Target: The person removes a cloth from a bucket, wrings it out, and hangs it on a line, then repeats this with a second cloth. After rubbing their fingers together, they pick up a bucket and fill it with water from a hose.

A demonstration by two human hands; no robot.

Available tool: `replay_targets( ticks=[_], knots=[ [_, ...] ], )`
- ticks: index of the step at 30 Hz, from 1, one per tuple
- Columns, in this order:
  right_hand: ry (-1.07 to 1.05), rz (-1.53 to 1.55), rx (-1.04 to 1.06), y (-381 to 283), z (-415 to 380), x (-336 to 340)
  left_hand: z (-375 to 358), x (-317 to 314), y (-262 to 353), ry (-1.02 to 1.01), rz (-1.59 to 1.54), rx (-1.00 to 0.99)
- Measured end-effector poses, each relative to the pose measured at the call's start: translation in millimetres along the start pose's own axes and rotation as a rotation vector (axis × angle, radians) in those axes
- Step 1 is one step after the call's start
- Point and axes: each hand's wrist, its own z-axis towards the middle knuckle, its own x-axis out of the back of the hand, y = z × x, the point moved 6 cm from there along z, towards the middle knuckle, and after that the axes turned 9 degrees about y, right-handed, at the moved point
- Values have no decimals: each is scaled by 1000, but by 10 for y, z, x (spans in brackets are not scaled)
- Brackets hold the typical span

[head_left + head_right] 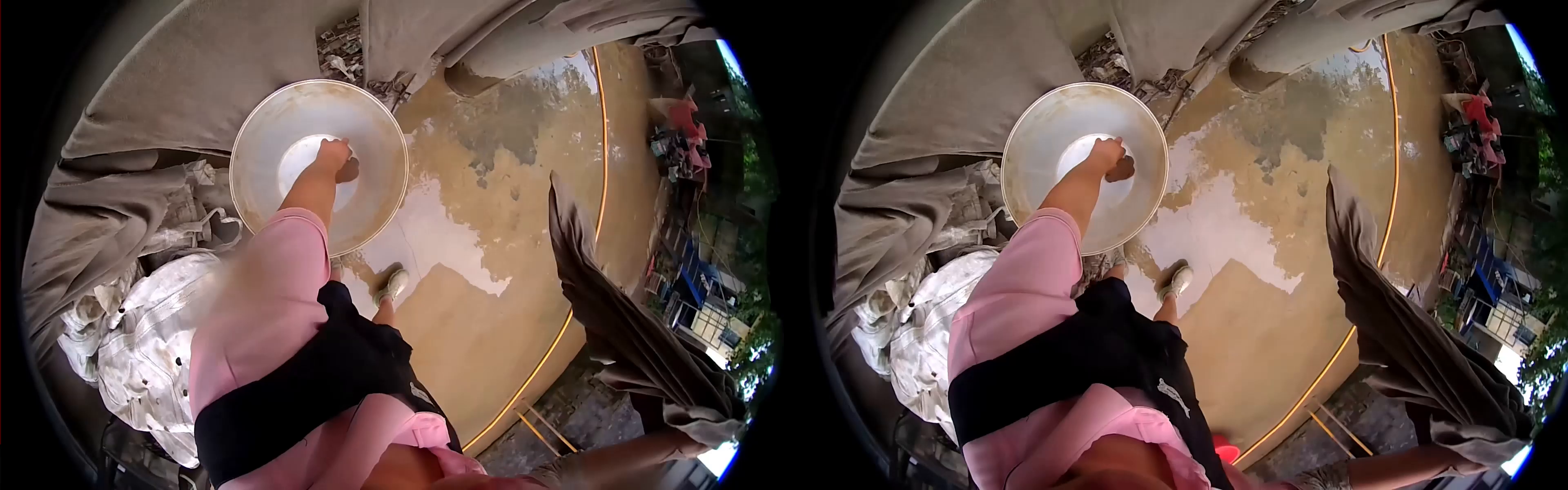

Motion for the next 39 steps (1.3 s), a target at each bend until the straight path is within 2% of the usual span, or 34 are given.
replay_targets(
  ticks=[1, 4, 6, 8, 9, 10, 12, 14, 15, 16, 17, 18, 20, 21, 22, 24, 25, 26, 28, 30, 32, 34, 36, 38, 39],
  knots=[
    [32, -8, -50, 161, 31, 223, -77, 99, -69, 7, 108, -38],
    [116, 26, -208, 802, -91, 755, -214, 632, -178, -10, 22, -114],
    [191, 77, -333, 1328, -314, 1132, -539, 1739, -65, 178, -224, -180],
    [260, 156, -419, 1687, -592, 1489, -1093, 2674, 193, 377, -501, -183],
    [296, 197, -458, 1842, -724, 1655, -1355, 3189, 355, 477, -491, -96],
    [323, 236, -494, 1990, -837, 1793, -1566, 3537, 476, 556, -772, -95],
    [392, 312, -563, 2249, -974, 1978, -2030, 4297, 1078, 671, -1134, -204],
    [478, 313, -675, 2393, -1146, 1868, -2326, 4853, 1775, 781, -1329, -500],
    [447, 374, -694, 2693, -1138, 2028, -2302, 4965, 2028, 805, -1372, -480],
    [520, 354, -725, 2854, -1192, 2061, -2224, 5085, 2243, 842, -1407, -460],
    [472, 464, -772, 3146, -1233, 2129, -2076, 5153, 2499, 702, -1299, -369],
    [420, 571, -812, 3377, -1221, 2196, -1940, 5124, 2645, 616, -1359, -338],
    [522, 629, -973, 3247, -1364, 1871, -2117, 5387, 3114, 858, -1259, -471],
    [426, 645, -1002, 3454, -1344, 1879, -2131, 5488, 3255, 908, -1317, -586],
    [433, 573, -982, 3697, -1297, 1954, -2041, 5528, 3345, 1058, -1194, -456],
    [398, 631, -956, 4001, -1174, 1919, -1453, 5372, 3490, 871, -1123, -284],
    [388, 583, -1016, 3903, -1096, 1820, -1400, 5264, 3644, 819, -1244, -326],
    [394, 556, -1069, 3655, -977, 1589, -1457, 5280, 3939, 818, -1212, -419],
    [360, 587, -1100, 3730, -782, 1381, -1400, 5285, 4382, 917, -1188, -540],
    [284, 698, -1046, 4008, -575, 1316, -929, 5125, 4781, 754, -1190, -442],
    [214, 683, -995, 4270, -276, 1118, -615, 4978, 5216, 590, -1297, -493],
    [124, 749, -1002, 4458, 10, 866, -366, 4958, 5769, 486, -1371, -619],
    [152, 893, -1034, 4744, 227, 704, -63, 4839, 6381, 365, -1477, -821],
    [8, 914, -998, 4791, 535, 312, 197, 4764, 7122, 206, -1549, -1113],
    [-199, 1007, -956, 4774, 672, 33, 330, 4738, 7511, 211, -1614, -1279]
  ],
)
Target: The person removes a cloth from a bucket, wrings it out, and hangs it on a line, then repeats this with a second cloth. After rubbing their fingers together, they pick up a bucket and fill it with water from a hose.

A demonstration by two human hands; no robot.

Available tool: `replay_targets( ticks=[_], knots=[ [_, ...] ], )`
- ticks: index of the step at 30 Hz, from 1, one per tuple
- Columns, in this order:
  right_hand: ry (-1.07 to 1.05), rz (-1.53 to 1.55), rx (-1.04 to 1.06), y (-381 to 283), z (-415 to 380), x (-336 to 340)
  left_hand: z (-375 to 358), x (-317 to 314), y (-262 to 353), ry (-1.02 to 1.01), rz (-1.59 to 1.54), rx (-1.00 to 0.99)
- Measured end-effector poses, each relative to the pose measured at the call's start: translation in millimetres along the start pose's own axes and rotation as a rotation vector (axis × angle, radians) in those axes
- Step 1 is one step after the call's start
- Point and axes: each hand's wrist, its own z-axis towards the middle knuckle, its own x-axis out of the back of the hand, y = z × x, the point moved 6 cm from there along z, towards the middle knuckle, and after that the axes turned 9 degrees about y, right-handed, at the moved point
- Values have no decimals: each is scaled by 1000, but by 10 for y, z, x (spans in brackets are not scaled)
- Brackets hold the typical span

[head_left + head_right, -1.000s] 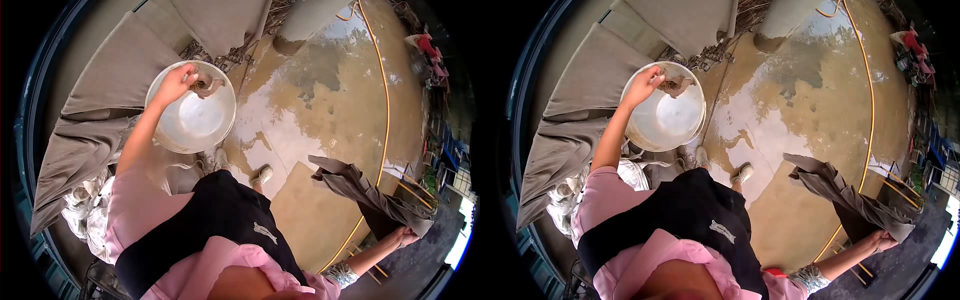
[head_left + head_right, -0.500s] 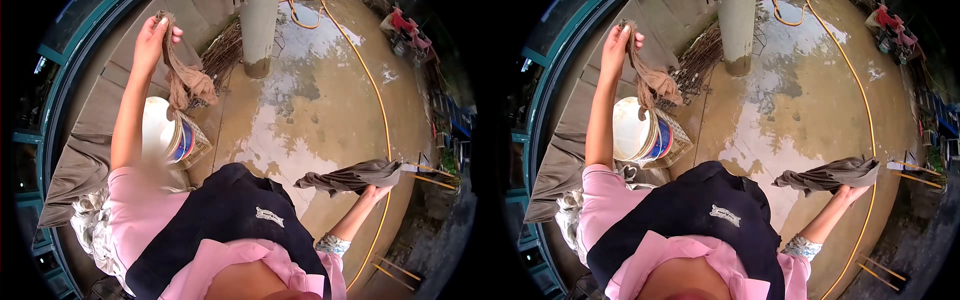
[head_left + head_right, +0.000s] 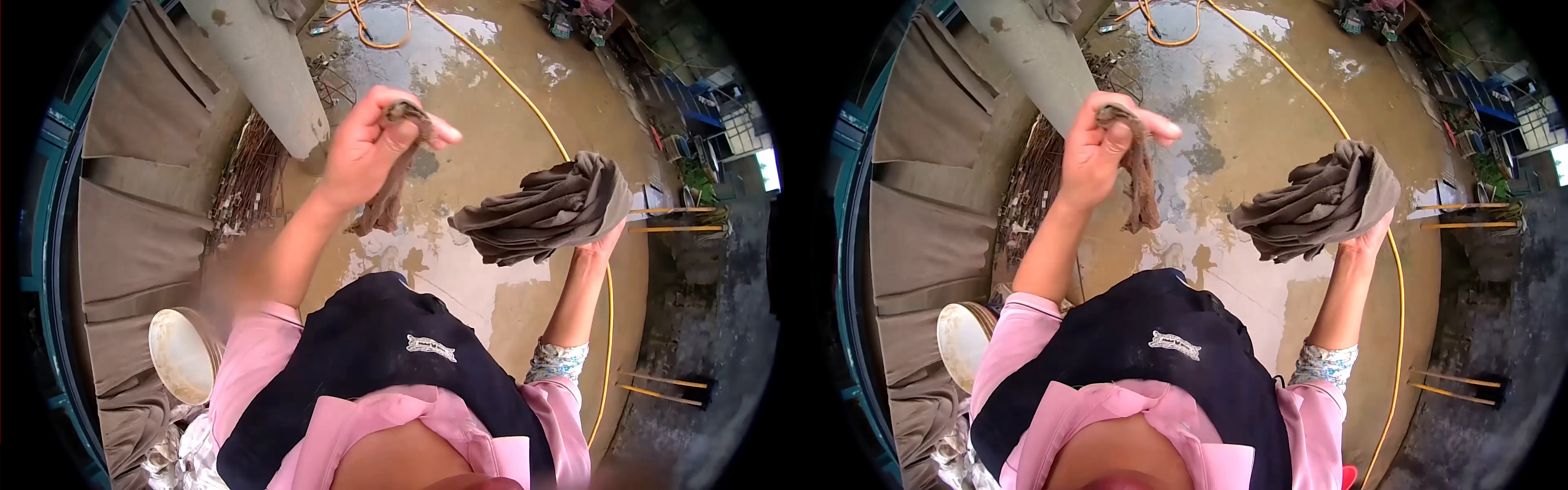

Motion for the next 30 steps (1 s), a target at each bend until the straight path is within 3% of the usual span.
replay_targets(
  ticks=[1, 3, 5, 7, 8, 11, 12, 13, 16, 17, 18, 19, 20, 21, 24, 25, 26, 27, 28, 29, 30],
  knots=[
    [74, 98, -40, 64, 210, 0, 256, -220, -221, -56, 60, -57],
    [-44, 39, -36, 141, 593, -511, 648, -638, -856, -78, 35, -134],
    [61, -155, 273, 97, 1098, -518, 997, -1135, -1286, -109, 110, -238],
    [291, -271, 456, -1, 1400, -739, 1291, -1306, -1559, 44, 124, -158],
    [306, -401, 559, -93, 1517, -871, 1463, -1308, -1702, 54, 147, -211],
    [279, -446, 623, -261, 2105, -693, 1923, -1344, -2076, 59, 172, -273],
    [288, -597, 639, -340, 2302, -622, 2060, -1366, -2188, 45, 327, -308],
    [206, -667, 644, -422, 2498, -596, 2189, -1376, -2479, 9, 176, -156],
    [33, -990, 389, -724, 3102, -245, 2661, -1400, -3144, -122, -13, 136],
    [-16, -1027, 367, -865, 3219, -92, 2867, -1402, -3319, -144, 60, 93],
    [-86, -977, 619, -1057, 3296, 49, 3085, -1375, -3451, -98, 200, -59],
    [-152, -911, 869, -1214, 3345, 211, 3309, -1317, -3725, -18, 150, 29],
    [-101, -882, 699, -1149, 3522, 619, 3536, -1293, -3905, 43, 77, 131],
    [-38, -898, 581, -874, 3763, 1053, 3775, -1346, -3993, 88, 24, 98],
    [-205, -1071, 27, 572, 4353, 2032, 4401, -1627, -4063, 176, -30, -13],
    [-229, -745, -30, 610, 4499, 1679, 4565, -1717, -4041, 222, -9, -1],
    [-150, -864, 112, 643, 4761, 1648, 4745, -1762, -4108, 225, -10, 21],
    [-68, -858, -33, 787, 5075, 1804, 4904, -1811, -4095, 260, -28, 73],
    [20, -845, -174, 925, 5373, 1958, 5053, -1700, -4153, 320, 43, -63],
    [-5, -942, -79, 704, 5624, 1938, 5250, -1516, -4214, 371, 118, -207],
    [-21, -1040, 19, 480, 5872, 1914, 5436, -1115, -4387, 455, 51, -166]
  ],
)
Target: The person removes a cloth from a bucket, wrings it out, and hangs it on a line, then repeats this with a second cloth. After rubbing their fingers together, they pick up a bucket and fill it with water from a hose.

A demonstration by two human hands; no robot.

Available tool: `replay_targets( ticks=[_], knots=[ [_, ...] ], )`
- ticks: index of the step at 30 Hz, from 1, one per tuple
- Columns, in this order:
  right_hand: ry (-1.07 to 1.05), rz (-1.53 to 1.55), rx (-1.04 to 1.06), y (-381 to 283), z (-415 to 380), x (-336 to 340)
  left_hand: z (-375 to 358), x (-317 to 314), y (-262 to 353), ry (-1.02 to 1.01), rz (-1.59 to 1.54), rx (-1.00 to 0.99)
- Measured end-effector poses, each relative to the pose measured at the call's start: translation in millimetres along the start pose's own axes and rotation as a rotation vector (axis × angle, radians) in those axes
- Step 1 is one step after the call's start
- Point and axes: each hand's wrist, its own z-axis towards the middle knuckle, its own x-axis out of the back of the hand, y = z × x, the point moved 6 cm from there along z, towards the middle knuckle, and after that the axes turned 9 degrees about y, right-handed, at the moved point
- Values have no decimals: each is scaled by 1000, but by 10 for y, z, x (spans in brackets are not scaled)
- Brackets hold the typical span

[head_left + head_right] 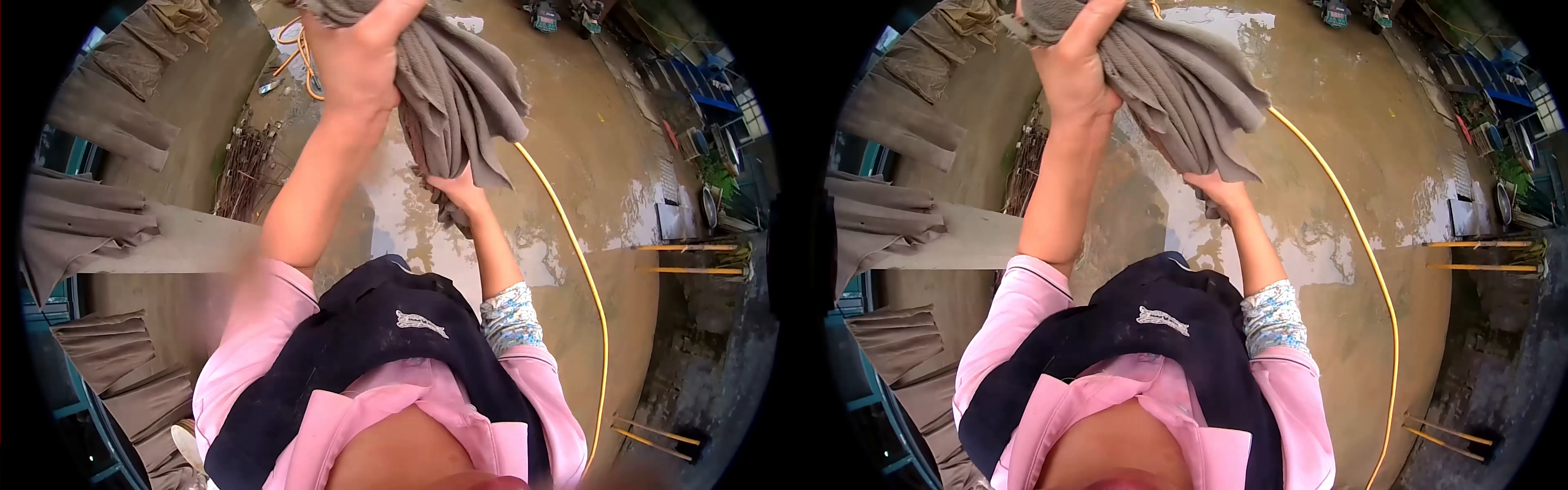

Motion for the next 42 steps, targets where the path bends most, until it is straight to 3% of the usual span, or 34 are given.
replay_targets(
  ticks=[3, 5, 6, 8, 10, 11, 15, 18, 21, 22, 24, 26, 29, 31, 33, 37, 42],
  knots=[
    [-70, 178, 264, -550, 839, 596, 475, 1109, -746, 299, 16, 57],
    [-198, -21, 366, -825, 1294, 597, 184, 2108, -1977, 617, 12, 653],
    [-297, -180, 580, -1031, 1516, 478, -120, 2353, -2598, 605, 46, 775],
    [-450, -130, 706, -1136, 1888, 81, -781, 2139, -3486, 516, -417, 1104],
    [-562, -144, 812, -1034, 2319, -299, -1069, 1732, -4105, 312, -762, 1124],
    [-619, -175, 797, -898, 2496, -443, -1139, 1537, -4292, 334, -873, 1186],
    [-784, 169, 552, -365, 3084, -660, -787, 1248, -4882, 453, -1082, 1270],
    [-580, 604, 45, -95, 3580, -514, -154, 1255, -5266, 492, -1062, 1244],
    [-331, 752, -325, 658, 4299, -236, 484, 1301, -5704, 504, -981, 1187],
    [-248, 682, -284, 1175, 4558, -114, 724, 1308, -5875, 509, -943, 1157],
    [-123, 846, -267, 1375, 4948, 85, 1305, 1240, -6150, 431, -790, 1047],
    [-59, 1330, -249, 791, 5584, 212, 2052, 969, -6217, 235, -600, 851],
    [221, 1082, -574, 813, 6726, 324, 2919, 739, -6384, 63, 287, 325],
    [109, 1026, -598, 1078, 7557, 318, 3279, 550, -6892, -109, 349, 214],
    [6, 919, -697, 1333, 8335, 292, 3681, 93, -7046, -554, 534, -128],
    [-385, 565, -911, 924, 9584, 102, 4391, -484, -7613, -771, 660, -495],
    [-780, 246, -553, 482, 11191, -966, 5432, -489, -8185, -1006, 884, -694]
  ],
)
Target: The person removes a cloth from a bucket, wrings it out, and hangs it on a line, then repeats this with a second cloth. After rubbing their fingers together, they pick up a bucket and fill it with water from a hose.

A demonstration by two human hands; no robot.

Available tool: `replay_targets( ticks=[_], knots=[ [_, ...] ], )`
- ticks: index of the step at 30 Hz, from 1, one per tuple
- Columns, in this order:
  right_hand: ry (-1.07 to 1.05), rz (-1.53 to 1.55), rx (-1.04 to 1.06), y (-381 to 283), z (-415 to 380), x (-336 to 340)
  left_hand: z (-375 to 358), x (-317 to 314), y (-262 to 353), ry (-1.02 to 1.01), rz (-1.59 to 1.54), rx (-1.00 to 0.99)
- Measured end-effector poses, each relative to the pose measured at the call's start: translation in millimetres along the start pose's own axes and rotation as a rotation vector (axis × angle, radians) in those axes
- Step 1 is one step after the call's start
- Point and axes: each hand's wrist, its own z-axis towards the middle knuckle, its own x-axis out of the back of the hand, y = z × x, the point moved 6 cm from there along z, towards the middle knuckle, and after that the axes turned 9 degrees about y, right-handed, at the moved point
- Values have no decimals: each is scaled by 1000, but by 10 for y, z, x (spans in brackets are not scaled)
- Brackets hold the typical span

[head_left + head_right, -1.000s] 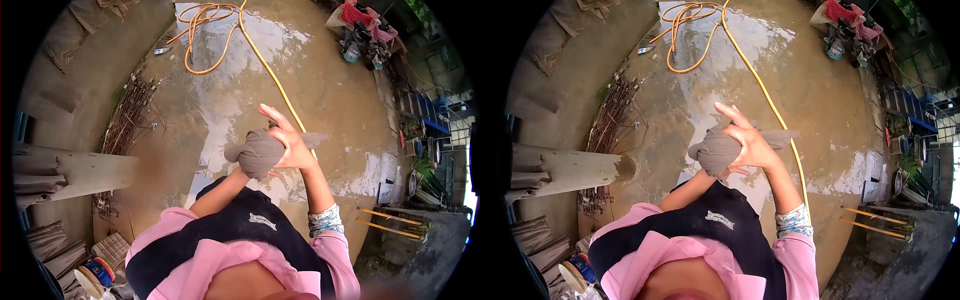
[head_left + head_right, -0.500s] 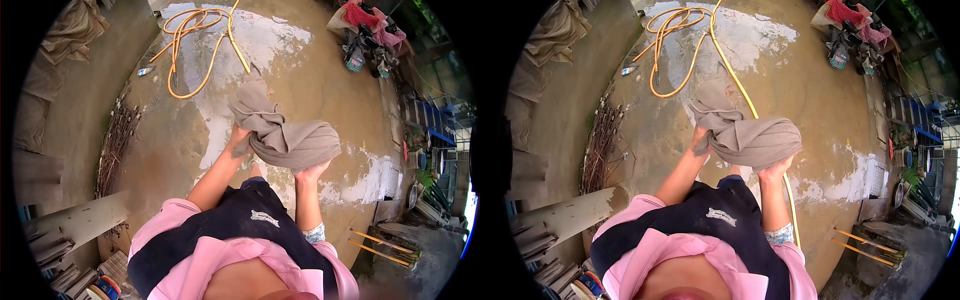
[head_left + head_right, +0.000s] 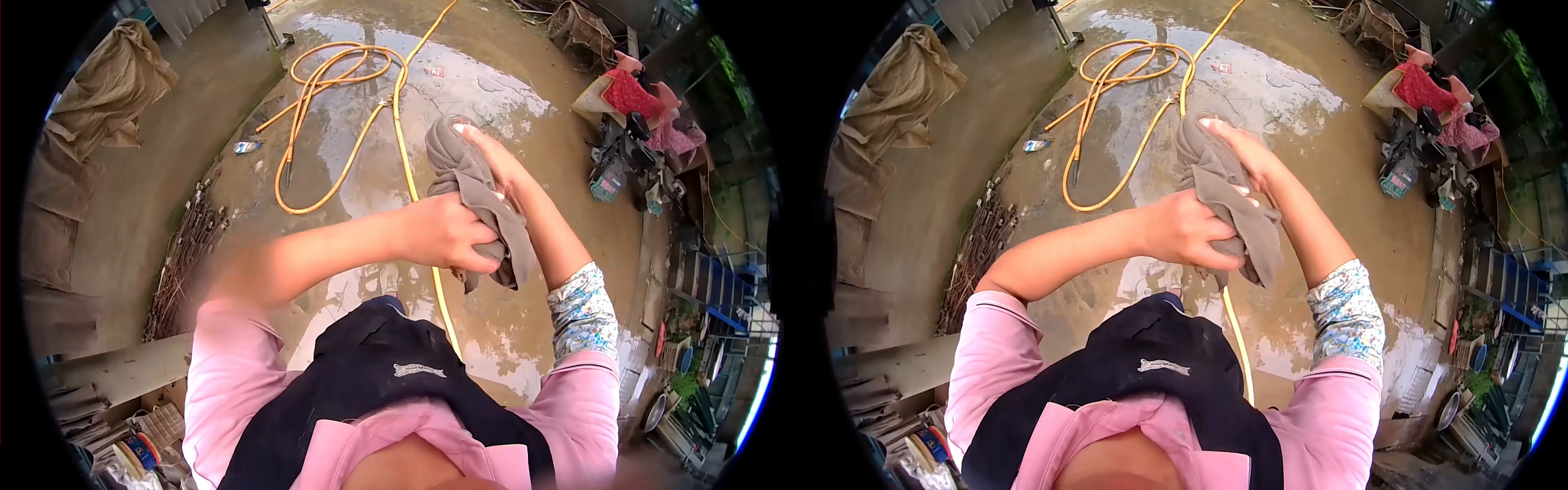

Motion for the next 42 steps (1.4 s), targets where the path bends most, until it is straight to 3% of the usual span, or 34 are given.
replay_targets(
  ticks=[3, 5, 7, 10, 11, 13, 15, 19, 21, 25, 27, 28, 29, 30, 31, 32, 33, 35, 38, 41, 42],
  knots=[
    [-162, -324, 195, -626, 858, -434, -58, 58, -782, -208, 179, 38],
    [-122, -829, 311, -980, 1590, -629, -180, 20, -1404, -427, 308, 135],
    [-57, -1328, 594, -1401, 2024, -981, -305, 39, -2038, -466, 360, 194],
    [-15, -1574, 795, -1657, 2727, -1260, -505, 41, -2956, -454, 396, 359],
    [-2, -1565, 824, -1723, 2938, -1306, -521, 99, -3217, -419, 413, 424],
    [53, -1485, 858, -1812, 3341, -1243, -645, 89, -3690, -700, 482, 495],
    [120, -1285, 849, -1909, 3741, -1078, -787, 110, -4091, -696, 477, 641],
    [213, -570, 677, -2092, 4551, -468, -1125, -202, -4850, -870, 478, 547],
    [220, -217, 543, -2184, 4977, -52, -1131, -361, -5166, -948, 590, 361],
    [235, 216, 422, -2449, 5662, 1108, -734, -863, -5842, -694, 778, 148],
    [178, 333, 469, -2723, 5932, 1800, -390, -1202, -6179, -615, 822, 242],
    [114, 405, 519, -2903, 5950, 2110, -288, -1416, -6337, -280, 777, 305],
    [61, 430, 615, -3074, 5949, 2424, -167, -1638, -6472, -114, 744, 396],
    [115, 501, 575, -3181, 6018, 2773, -61, -1862, -6618, 96, 680, 550],
    [163, 480, 665, -3348, 6028, 3105, 52, -2117, -6764, 272, 599, 734],
    [258, 485, 705, -3483, 5978, 3365, 121, -2357, -6944, 348, 462, 866],
    [293, 505, 760, -3597, 6064, 3697, 226, -2506, -7064, 708, 182, 960],
    [154, 557, 836, -3808, 6323, 4193, 236, -2793, -7502, 1408, -449, 1032],
    [-95, 529, 858, -4104, 6684, 4456, 232, -3320, -8132, 1545, -1547, 1384],
    [-512, 598, 893, -4202, 7017, 4181, 419, -3111, -8501, 1494, -2016, 1084],
    [-498, 713, 891, -4237, 7048, 3983, 312, -3139, -8742, 1558, -2121, 921]
  ],
)
